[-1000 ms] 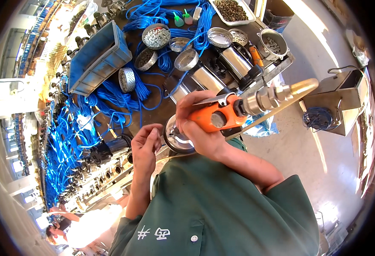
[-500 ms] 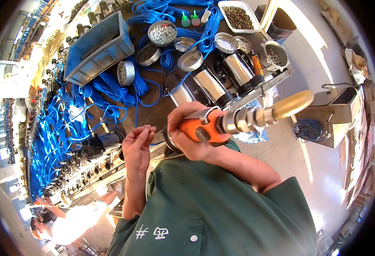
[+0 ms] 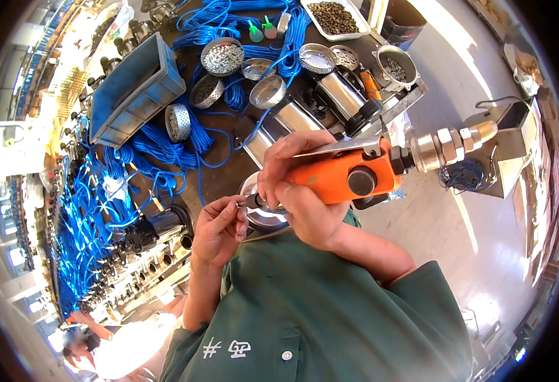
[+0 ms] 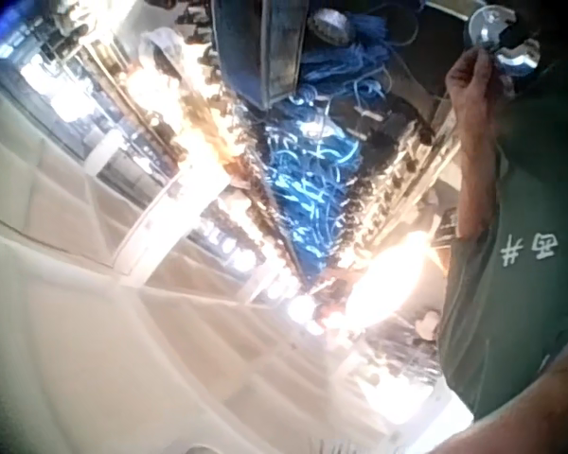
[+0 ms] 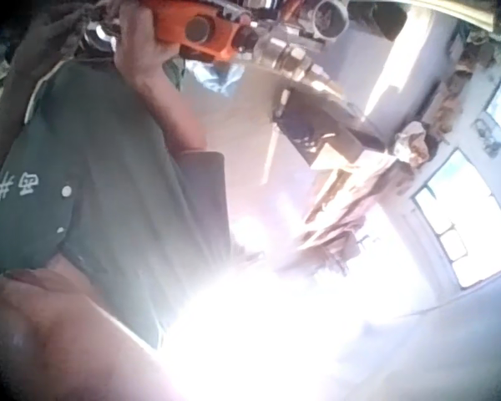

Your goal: The person assembles metal components using a pneumatic screwdriver. They pick up circular metal plates and small screws from bins, align them onto cylindrical metal housings, and secure the parts together with the tool.

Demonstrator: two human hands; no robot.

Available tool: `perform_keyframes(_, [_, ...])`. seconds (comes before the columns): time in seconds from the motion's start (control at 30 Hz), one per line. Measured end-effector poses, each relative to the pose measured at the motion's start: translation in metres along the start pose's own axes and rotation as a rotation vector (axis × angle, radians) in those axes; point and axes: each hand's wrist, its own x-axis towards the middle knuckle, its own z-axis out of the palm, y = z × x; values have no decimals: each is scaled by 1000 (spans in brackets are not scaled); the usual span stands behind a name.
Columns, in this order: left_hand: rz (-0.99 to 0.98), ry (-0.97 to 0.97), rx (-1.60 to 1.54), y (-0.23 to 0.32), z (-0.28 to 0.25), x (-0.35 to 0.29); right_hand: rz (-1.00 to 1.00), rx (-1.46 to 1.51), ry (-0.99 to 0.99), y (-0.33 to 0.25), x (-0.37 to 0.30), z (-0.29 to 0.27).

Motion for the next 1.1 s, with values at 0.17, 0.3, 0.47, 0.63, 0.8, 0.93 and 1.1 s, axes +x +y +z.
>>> perform_keyframes(0.17, [-74, -9, 129, -6, 11, 6, 5, 17, 58, -12, -4, -14])
perform_keyframes(0.3, [-186, -22, 557, 2, 42, 8, 47, -2, 130, -29, -16, -33])
perform_keyframes(0.47, [-196, -255, 1000, -4, 50, 6, 131, -195, 205, -27, -39, -52])
perform_keyframes(0.63, [86, -167, 1512, -5, 48, 5, 174, -255, 192, -19, -43, -52])
perform_keyframes(0.8, [682, 30, 2094, 1, 64, 9, 144, -452, -65, -18, -40, -51])
perform_keyframes(0.93, [613, -139, 1884, -9, 41, 26, 130, -560, -107, -9, -39, -46])
perform_keyframes(1.1, [577, -100, 2000, -8, 51, 29, 233, -581, -12, -11, -37, -37])
